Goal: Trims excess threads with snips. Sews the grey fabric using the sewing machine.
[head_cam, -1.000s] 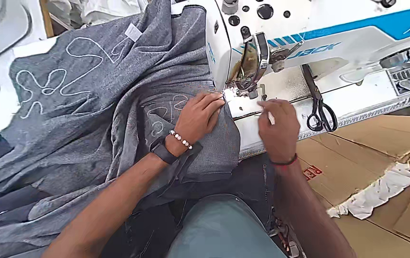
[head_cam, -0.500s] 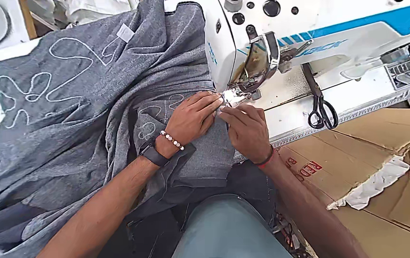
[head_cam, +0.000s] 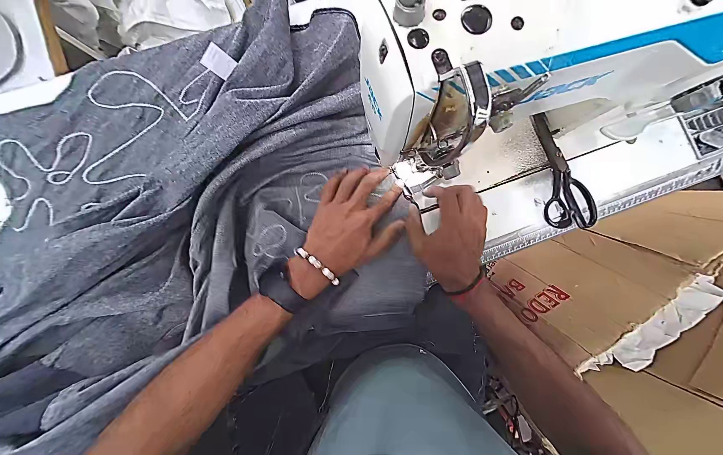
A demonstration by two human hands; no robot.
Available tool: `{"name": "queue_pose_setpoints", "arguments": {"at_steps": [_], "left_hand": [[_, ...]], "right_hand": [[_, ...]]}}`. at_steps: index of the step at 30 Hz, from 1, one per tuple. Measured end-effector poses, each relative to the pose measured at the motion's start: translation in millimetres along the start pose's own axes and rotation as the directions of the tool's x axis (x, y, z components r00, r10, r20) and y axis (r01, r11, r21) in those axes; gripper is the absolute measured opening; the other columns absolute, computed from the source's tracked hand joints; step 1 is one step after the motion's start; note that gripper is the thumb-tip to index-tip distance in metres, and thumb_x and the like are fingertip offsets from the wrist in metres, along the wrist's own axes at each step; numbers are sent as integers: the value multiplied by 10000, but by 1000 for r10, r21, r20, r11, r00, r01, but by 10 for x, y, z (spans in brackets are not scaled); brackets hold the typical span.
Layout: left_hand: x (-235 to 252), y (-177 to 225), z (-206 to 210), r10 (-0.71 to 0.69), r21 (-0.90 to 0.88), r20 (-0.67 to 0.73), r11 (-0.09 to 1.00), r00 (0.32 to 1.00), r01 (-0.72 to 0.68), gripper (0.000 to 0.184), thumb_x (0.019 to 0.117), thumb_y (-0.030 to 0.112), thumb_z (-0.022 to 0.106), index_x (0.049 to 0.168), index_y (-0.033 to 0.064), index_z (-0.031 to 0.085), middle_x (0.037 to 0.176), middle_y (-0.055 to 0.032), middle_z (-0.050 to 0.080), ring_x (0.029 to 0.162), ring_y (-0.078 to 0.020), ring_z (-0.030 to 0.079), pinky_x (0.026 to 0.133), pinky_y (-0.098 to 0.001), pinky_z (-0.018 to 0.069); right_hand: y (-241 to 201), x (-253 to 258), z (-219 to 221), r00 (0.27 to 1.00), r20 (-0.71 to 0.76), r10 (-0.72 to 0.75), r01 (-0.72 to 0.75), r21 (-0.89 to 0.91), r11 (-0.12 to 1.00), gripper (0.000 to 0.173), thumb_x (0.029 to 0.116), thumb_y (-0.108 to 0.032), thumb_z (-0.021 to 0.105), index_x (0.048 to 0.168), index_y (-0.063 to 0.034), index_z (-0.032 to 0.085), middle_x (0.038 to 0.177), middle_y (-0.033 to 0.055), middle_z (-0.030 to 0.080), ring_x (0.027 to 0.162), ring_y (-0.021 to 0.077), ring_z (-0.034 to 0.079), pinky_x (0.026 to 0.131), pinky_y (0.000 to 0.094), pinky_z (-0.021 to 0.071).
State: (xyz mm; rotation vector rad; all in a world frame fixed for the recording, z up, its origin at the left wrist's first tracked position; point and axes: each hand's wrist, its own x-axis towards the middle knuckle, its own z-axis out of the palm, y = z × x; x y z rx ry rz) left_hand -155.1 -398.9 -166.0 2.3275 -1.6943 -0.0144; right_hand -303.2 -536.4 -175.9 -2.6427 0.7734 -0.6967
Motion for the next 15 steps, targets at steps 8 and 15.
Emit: {"name": "queue_pose_setpoints", "arguments": {"at_steps": [8, 15], "left_hand": [[-113, 95, 75, -56, 8, -56, 998, 997, 56, 517, 1054, 424, 426, 1491, 180, 555, 1597, -29, 467, 1494, -291, 390, 1231, -523, 285], [-112, 64, 60, -74, 18, -13, 997, 997, 74, 515, 1060, 484, 399, 1501, 265, 549, 1619, -1, 431, 1517, -278, 331, 1233, -520, 246]], "right_hand": [[-342, 238, -188, 963, 243, 119, -166, 184, 969, 216, 874, -258, 694, 961, -61, 705, 980, 106, 702, 888, 279, 678, 699, 475, 552], [-452, -572, -473, 843, 453, 289, -499, 458, 736, 447, 958, -255, 594, 1364, -68, 620, 890, 9, 734, 734, 48, 685, 635, 262, 579]]}}
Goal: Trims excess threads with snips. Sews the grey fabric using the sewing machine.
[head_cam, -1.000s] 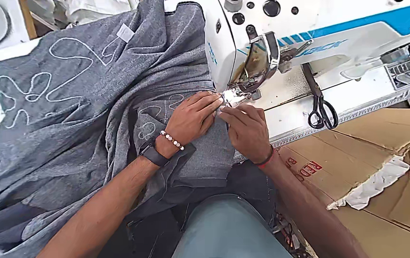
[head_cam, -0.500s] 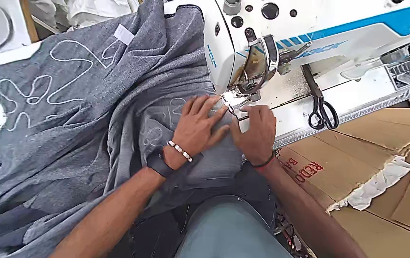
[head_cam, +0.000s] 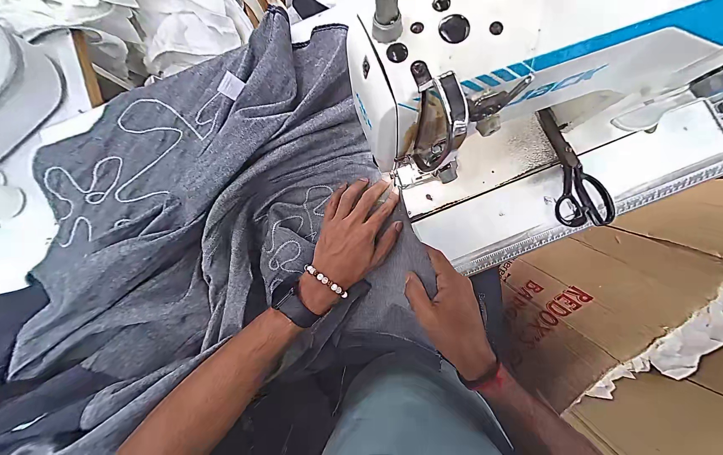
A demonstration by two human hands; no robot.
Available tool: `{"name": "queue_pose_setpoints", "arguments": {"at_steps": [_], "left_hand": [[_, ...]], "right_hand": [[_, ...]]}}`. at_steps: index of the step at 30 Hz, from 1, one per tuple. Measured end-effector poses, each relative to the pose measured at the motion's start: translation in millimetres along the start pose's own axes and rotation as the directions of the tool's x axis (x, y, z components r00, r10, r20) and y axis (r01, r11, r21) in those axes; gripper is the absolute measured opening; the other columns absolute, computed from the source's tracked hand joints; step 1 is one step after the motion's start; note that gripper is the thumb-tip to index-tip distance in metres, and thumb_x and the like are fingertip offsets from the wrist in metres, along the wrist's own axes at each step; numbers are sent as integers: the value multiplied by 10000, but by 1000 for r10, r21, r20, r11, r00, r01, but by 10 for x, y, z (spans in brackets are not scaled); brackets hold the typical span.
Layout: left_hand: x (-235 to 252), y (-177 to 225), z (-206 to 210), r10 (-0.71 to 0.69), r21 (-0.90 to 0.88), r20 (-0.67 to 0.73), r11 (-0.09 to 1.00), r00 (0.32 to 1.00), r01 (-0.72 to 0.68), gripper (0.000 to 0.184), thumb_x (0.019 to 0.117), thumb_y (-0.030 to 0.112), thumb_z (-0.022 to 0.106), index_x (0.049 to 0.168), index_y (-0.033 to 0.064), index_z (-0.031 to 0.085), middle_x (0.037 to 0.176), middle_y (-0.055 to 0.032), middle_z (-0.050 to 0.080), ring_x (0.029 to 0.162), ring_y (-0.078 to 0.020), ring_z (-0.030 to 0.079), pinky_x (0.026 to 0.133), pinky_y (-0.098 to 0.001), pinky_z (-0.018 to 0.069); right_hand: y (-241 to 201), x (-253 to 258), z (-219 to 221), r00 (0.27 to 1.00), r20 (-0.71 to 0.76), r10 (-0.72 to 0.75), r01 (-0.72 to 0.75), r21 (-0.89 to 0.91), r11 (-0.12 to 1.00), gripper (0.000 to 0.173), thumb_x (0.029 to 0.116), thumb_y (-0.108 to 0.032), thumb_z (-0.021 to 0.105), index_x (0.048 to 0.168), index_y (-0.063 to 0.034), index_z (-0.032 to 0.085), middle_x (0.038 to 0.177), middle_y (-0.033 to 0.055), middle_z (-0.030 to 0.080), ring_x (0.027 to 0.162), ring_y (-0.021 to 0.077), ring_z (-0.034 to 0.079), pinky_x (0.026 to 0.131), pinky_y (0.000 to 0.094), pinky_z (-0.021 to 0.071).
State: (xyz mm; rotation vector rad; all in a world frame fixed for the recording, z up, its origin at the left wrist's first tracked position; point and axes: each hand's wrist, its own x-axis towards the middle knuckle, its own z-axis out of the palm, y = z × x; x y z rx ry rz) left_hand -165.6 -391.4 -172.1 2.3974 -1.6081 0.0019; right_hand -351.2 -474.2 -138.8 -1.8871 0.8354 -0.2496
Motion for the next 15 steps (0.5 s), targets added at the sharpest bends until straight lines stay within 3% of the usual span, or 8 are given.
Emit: {"name": "queue_pose_setpoints", "arguments": {"at_steps": [3, 7, 10, 12, 15], "left_hand": [[58, -33, 1, 28, 9, -60, 1000, 998, -27, 456, 1054, 453, 431, 1411, 265, 644, 1549, -17, 511, 1469, -288, 385, 1198, -520, 274], [106, -140, -26, 141, 72, -118, 988, 983, -133, 382, 1045, 399, 494, 1328, 254, 704, 1419, -44, 609, 1367, -292, 477, 1136, -500, 329], [88, -93, -34, 155, 94, -88, 985, 984, -147, 407, 1038, 326, 473, 1370, 194, 667, 1443, -58, 597, 1379, -305, 483, 1142, -496, 362], [35, 62, -19, 48, 60, -41, 997, 998, -45, 457, 1040, 297, 425, 1434, 151, 604, 1527, -57, 531, 1455, -300, 422, 1190, -491, 341], [-36, 105, 54, -30, -11, -20, 999, 999, 30, 523, 1049, 376, 400, 1514, 172, 526, 1613, -25, 434, 1508, -268, 349, 1236, -460, 288]], "right_hand": [[-19, 72, -24, 996, -59, -65, 67, 22, 998, 377, 976, -221, 564, 1307, -75, 670, 791, -24, 700, 623, 20, 617, 559, 231, 523], [30, 270, 49, 991, -78, -107, 98, -106, 990, 389, 979, -234, 551, 1331, -119, 671, 714, -19, 659, 566, 71, 573, 526, 283, 490], [100, 302, 103, 991, -49, -125, 111, -219, 969, 439, 997, -268, 551, 1400, -103, 608, 719, 24, 679, 598, 154, 639, 558, 369, 538], [60, 226, 69, 996, 17, -87, 88, -255, 963, 509, 964, -289, 559, 1432, -87, 568, 765, 40, 707, 666, 187, 687, 603, 410, 565], [17, 84, 0, 997, 60, -50, 62, -209, 976, 458, 984, -284, 539, 1388, -76, 600, 770, 11, 705, 659, 132, 674, 590, 350, 559]]}}
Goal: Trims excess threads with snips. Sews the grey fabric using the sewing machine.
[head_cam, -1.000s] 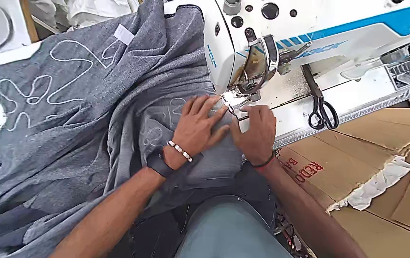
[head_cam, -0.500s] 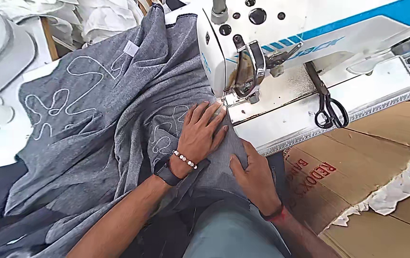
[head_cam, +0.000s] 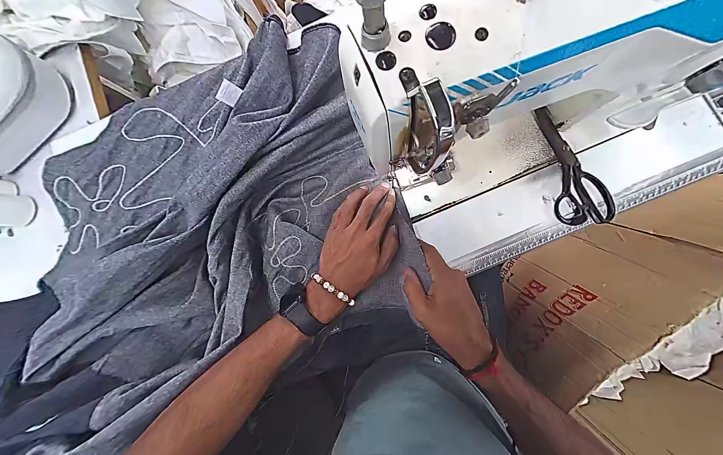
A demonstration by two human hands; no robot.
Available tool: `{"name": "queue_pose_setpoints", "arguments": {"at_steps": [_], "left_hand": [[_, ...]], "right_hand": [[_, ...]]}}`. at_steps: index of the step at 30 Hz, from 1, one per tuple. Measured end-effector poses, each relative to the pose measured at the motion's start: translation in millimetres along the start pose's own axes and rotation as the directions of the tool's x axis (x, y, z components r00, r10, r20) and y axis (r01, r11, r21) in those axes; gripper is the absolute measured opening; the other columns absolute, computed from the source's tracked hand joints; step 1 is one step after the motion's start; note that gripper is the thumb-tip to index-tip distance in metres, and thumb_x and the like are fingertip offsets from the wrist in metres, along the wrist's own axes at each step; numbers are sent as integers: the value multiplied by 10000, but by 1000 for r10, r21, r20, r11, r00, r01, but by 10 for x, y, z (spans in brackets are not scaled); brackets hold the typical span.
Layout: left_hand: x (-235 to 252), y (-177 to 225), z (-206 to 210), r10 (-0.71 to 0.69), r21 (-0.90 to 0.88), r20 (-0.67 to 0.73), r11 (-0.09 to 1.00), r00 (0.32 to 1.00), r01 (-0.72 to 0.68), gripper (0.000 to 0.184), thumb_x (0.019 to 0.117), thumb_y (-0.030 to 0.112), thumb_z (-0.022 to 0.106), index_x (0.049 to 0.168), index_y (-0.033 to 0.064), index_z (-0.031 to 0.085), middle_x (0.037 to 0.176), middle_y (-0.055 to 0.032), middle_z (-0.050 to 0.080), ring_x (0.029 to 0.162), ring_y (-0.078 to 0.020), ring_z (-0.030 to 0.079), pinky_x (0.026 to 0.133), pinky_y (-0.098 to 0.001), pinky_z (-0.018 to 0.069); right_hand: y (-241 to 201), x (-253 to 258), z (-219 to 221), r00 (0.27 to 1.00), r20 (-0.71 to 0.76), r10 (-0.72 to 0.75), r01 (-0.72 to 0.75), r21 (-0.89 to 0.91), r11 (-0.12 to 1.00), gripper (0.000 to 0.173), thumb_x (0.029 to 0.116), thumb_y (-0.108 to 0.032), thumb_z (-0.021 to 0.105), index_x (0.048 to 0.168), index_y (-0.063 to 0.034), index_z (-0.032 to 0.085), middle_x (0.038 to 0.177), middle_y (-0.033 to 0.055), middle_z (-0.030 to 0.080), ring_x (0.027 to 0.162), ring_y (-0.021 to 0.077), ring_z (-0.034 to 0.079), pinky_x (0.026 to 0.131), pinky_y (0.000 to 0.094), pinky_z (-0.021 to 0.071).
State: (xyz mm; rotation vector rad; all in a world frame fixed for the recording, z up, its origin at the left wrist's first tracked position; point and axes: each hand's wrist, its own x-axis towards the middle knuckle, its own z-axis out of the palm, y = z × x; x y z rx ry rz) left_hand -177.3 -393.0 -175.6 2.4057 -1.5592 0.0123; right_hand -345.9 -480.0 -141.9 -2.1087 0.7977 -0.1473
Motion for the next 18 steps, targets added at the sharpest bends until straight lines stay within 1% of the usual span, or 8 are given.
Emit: {"name": "queue_pose_setpoints", "arguments": {"at_steps": [2, 3, 6, 8, 12, 15, 18], "left_hand": [[-13, -63, -2, 29, -3, 9, 1000, 1000, -29, 524, 1053, 399, 388, 1520, 201, 522, 1617, -11, 429, 1513, -265, 340, 1234, -466, 284], [-17, -85, -14, 44, 1, 11, 999, 999, -44, 521, 1055, 395, 382, 1519, 206, 524, 1616, -11, 431, 1513, -267, 342, 1232, -473, 284], [27, -166, -42, 80, 26, -8, 996, 997, -80, 495, 1054, 383, 391, 1501, 241, 549, 1602, -11, 450, 1495, -275, 363, 1215, -486, 291], [48, -209, -47, 98, 29, -26, 995, 995, -97, 468, 1048, 373, 411, 1464, 258, 591, 1575, -18, 480, 1466, -276, 390, 1190, -491, 299], [93, -248, -80, 136, 39, -46, 990, 990, -134, 433, 1034, 344, 438, 1394, 244, 657, 1520, -47, 535, 1412, -296, 442, 1148, -497, 326], [116, -266, -95, 163, 37, -60, 986, 985, -161, 406, 1025, 328, 462, 1340, 222, 694, 1479, -68, 569, 1385, -312, 469, 1139, -512, 334], [118, -276, -94, 176, 37, -75, 984, 981, -174, 383, 1016, 320, 483, 1306, 224, 714, 1458, -68, 586, 1373, -314, 482, 1132, -514, 344]], "right_hand": [[-29, -37, -64, 1000, 14, -7, 6, 45, 999, 446, 998, -278, 530, 1391, -83, 603, 806, 4, 719, 681, 103, 678, 610, 323, 567], [-44, -39, -76, 1000, 17, -13, 12, 55, 998, 450, 998, -274, 528, 1398, -83, 605, 797, 5, 716, 671, 99, 671, 609, 317, 562], [-53, 41, -51, 1000, -5, -4, 5, 56, 998, 465, 985, -271, 528, 1405, -89, 611, 691, -15, 643, 568, 93, 580, 541, 306, 507], [-32, 104, -18, 1000, -25, 3, -2, 36, 999, 472, 979, -275, 537, 1410, -99, 617, 652, -20, 622, 534, 98, 556, 513, 311, 490], [-25, 213, 18, 998, -58, -7, 7, -12, 1000, 489, 955, -254, 567, 1423, -123, 613, 618, -26, 590, 513, 109, 532, 492, 325, 461], [-30, 262, 1, 999, -46, -14, 11, -62, 998, 506, 943, -251, 563, 1434, -137, 607, 609, -26, 574, 507, 125, 522, 490, 344, 451], [-33, 289, -11, 999, -36, -16, 14, -81, 997, 504, 944, -248, 557, 1435, -148, 612, 604, -29, 569, 502, 124, 513, 486, 346, 442]]}}
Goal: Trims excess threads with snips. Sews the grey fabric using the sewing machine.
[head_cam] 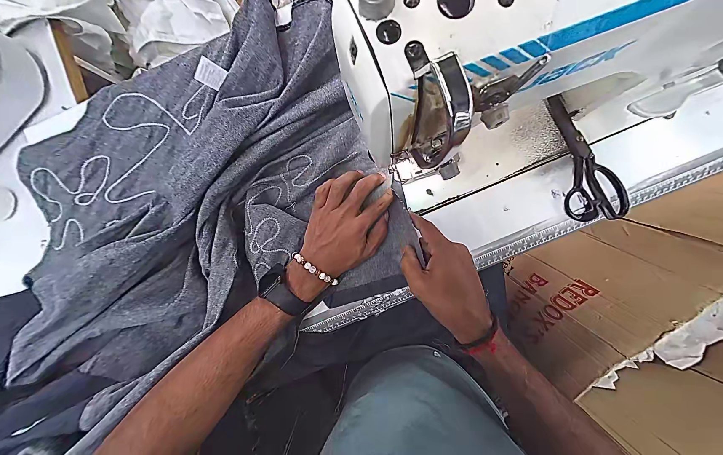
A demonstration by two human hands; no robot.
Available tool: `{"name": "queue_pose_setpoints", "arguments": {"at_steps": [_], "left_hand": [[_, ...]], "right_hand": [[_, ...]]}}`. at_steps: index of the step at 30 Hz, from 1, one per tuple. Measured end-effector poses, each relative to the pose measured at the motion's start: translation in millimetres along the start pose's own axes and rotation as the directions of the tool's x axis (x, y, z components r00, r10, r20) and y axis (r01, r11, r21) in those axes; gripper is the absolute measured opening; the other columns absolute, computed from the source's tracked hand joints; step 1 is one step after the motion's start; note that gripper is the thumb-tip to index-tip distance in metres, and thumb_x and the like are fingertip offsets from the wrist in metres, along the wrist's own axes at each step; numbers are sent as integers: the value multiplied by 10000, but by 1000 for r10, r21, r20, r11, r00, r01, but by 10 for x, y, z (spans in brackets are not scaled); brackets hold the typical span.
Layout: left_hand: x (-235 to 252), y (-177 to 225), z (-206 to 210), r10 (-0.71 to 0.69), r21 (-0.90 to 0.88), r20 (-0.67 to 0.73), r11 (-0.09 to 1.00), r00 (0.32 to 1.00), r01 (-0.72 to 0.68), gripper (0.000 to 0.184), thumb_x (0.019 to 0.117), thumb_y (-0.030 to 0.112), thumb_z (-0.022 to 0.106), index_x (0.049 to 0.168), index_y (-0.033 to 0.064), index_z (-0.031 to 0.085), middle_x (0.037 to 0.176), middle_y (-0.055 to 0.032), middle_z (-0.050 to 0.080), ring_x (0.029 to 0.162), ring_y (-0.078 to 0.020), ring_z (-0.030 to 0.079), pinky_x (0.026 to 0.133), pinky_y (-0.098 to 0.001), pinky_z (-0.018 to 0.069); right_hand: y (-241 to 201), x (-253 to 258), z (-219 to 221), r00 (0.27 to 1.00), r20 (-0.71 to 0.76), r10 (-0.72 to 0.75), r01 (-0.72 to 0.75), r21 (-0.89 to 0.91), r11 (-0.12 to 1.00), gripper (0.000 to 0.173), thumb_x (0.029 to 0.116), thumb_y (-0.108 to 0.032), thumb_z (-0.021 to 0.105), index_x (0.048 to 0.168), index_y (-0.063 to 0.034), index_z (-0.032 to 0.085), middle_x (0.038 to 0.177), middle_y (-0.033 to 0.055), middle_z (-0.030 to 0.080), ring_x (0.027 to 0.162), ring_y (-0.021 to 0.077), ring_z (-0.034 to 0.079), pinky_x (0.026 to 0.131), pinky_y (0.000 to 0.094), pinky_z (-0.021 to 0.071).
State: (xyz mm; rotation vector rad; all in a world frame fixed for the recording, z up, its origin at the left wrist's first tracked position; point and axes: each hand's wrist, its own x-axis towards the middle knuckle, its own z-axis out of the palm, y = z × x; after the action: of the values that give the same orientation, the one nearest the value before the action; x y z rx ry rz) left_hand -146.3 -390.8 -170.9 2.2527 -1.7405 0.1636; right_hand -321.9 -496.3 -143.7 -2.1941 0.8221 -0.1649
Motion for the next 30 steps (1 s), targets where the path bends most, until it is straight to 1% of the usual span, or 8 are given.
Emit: {"name": "queue_pose_setpoints", "arguments": {"at_steps": [5, 10, 15, 20, 24, 26, 28, 30], "left_hand": [[21, -16, -4, 10, 9, 5, 1000, 1000, -11, 363, 1020, 327, 502, 1294, 232, 721, 1441, -63, 597, 1357, -314, 490, 1115, -509, 348], [21, 10, -21, 5, 25, 33, 1000, 999, -5, 381, 1027, 352, 492, 1326, 240, 700, 1451, -62, 585, 1366, -312, 475, 1119, -508, 339], [29, 6, -26, 3, 25, 31, 1000, 1000, -3, 378, 1031, 368, 494, 1318, 244, 706, 1444, -68, 587, 1368, -314, 472, 1122, -511, 335], [73, -25, -28, 49, 28, -1, 998, 999, -49, 346, 1027, 373, 523, 1260, 233, 737, 1382, -65, 621, 1322, -309, 498, 1097, -502, 347], [141, -110, -54, 118, 9, -22, 993, 993, -118, 317, 1015, 390, 566, 1174, 217, 779, 1318, -79, 651, 1274, -324, 526, 1077, -510, 362], [169, -170, -62, 168, 3, -29, 986, 985, -168, 315, 1015, 394, 576, 1153, 206, 788, 1285, -79, 667, 1257, -327, 539, 1073, -513, 370], [167, -163, -80, 189, 5, -14, 982, 982, -189, 318, 1020, 363, 560, 1154, 178, 781, 1280, -86, 672, 1251, -331, 551, 1065, -516, 387], [131, -34, -92, 126, 18, 24, 992, 992, -126, 327, 1029, 279, 516, 1210, 130, 744, 1342, -98, 654, 1292, -322, 559, 1076, -504, 423]], "right_hand": [[-12, 51, -5, 1000, -1, 29, -29, 0, 1000, 516, 931, -232, 562, 1440, -165, 616, 566, -52, 484, 477, 113, 443, 460, 328, 392], [-29, 97, -9, 999, -19, 49, -50, -20, 999, 514, 923, -226, 575, 1433, -190, 626, 586, -52, 509, 492, 117, 466, 464, 334, 401], [-67, 133, -24, 996, -74, 56, -60, -58, 997, 483, 913, -232, 594, 1388, -190, 669, 585, -38, 531, 486, 131, 479, 460, 350, 403], [-84, 256, -10, 988, -145, 50, -58, -51, 997, 396, 906, -221, 633, 1291, -185, 718, 587, -41, 551, 484, 135, 499, 454, 363, 406], [-130, 382, 26, 983, -175, 59, -71, -64, 995, 294, 898, -212, 655, 1182, -167, 717, 597, -40, 556, 491, 150, 528, 452, 381, 416], [-141, 451, 59, 979, -197, 52, -69, -79, 994, 249, 902, -220, 673, 1137, -148, 710, 608, -17, 568, 502, 174, 547, 455, 400, 422], [-151, 507, 97, 976, -216, 26, -51, -110, 993, 215, 901, -218, 686, 1096, -128, 690, 638, 11, 600, 536, 209, 584, 471, 422, 438], [-136, 562, 151, 964, -265, -24, -12, -136, 991, 195, 896, -198, 673, 1072, -115, 688, 641, 24, 608, 537, 222, 595, 463, 426, 439]]}}
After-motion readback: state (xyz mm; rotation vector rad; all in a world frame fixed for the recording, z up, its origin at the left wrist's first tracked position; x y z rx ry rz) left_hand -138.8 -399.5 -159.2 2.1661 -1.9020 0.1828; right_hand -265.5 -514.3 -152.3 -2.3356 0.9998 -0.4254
